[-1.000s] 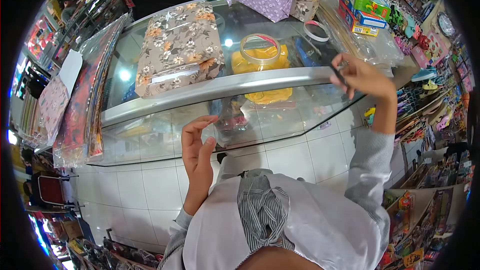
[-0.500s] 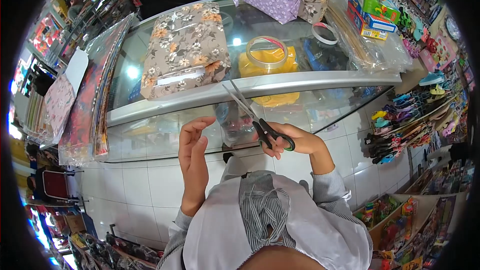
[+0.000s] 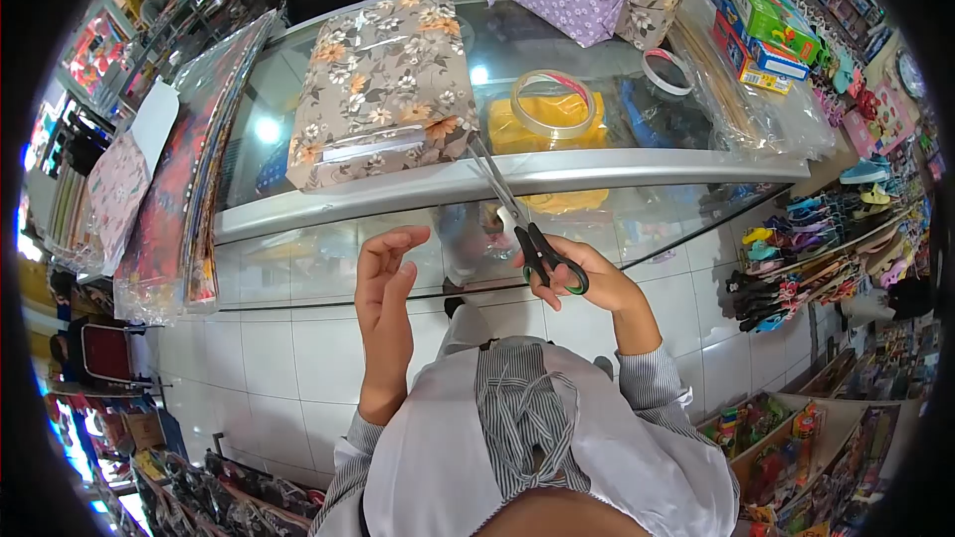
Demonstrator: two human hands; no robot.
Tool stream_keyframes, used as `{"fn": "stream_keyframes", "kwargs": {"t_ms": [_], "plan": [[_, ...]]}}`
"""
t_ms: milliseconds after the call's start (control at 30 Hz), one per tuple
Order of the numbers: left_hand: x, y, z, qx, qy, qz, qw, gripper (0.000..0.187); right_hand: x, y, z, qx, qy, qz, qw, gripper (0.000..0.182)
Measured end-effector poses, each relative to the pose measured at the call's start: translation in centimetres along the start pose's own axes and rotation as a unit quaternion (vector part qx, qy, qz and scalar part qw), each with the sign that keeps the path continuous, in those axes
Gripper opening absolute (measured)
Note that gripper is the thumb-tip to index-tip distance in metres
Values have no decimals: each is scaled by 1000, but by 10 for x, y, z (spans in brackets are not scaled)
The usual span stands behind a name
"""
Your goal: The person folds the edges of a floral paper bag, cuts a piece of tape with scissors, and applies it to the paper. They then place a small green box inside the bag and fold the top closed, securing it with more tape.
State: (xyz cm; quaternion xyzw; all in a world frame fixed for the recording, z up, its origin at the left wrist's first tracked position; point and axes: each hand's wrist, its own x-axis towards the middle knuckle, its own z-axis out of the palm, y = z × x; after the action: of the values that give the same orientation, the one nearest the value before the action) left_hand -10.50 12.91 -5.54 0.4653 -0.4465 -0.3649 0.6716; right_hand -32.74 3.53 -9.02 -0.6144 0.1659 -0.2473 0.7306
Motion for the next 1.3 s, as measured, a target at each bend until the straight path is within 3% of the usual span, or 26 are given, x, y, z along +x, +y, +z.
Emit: {"fn": "stream_keyframes", "kwargs": {"t_ms": [633, 867, 967, 1167, 1300], "plan": [[8, -12, -13, -34, -24, 31, 999, 28, -1, 10, 2, 16, 31, -5, 999, 50], [16, -2, -5, -117, -106, 61, 986, 31, 8, 3, 1, 15, -5, -17, 1000, 56], [21, 1, -7, -157, -127, 97, 975, 34, 8, 0, -5, -15, -23, -4, 1000, 50], [24, 11, -11, -177, -95, 149, 968, 37, -18, -27, -14, -205, -80, 43, 975, 44], [24, 8, -18, -167, -84, 139, 973, 40, -48, -45, -25, -228, -106, 136, 958, 46]]}}
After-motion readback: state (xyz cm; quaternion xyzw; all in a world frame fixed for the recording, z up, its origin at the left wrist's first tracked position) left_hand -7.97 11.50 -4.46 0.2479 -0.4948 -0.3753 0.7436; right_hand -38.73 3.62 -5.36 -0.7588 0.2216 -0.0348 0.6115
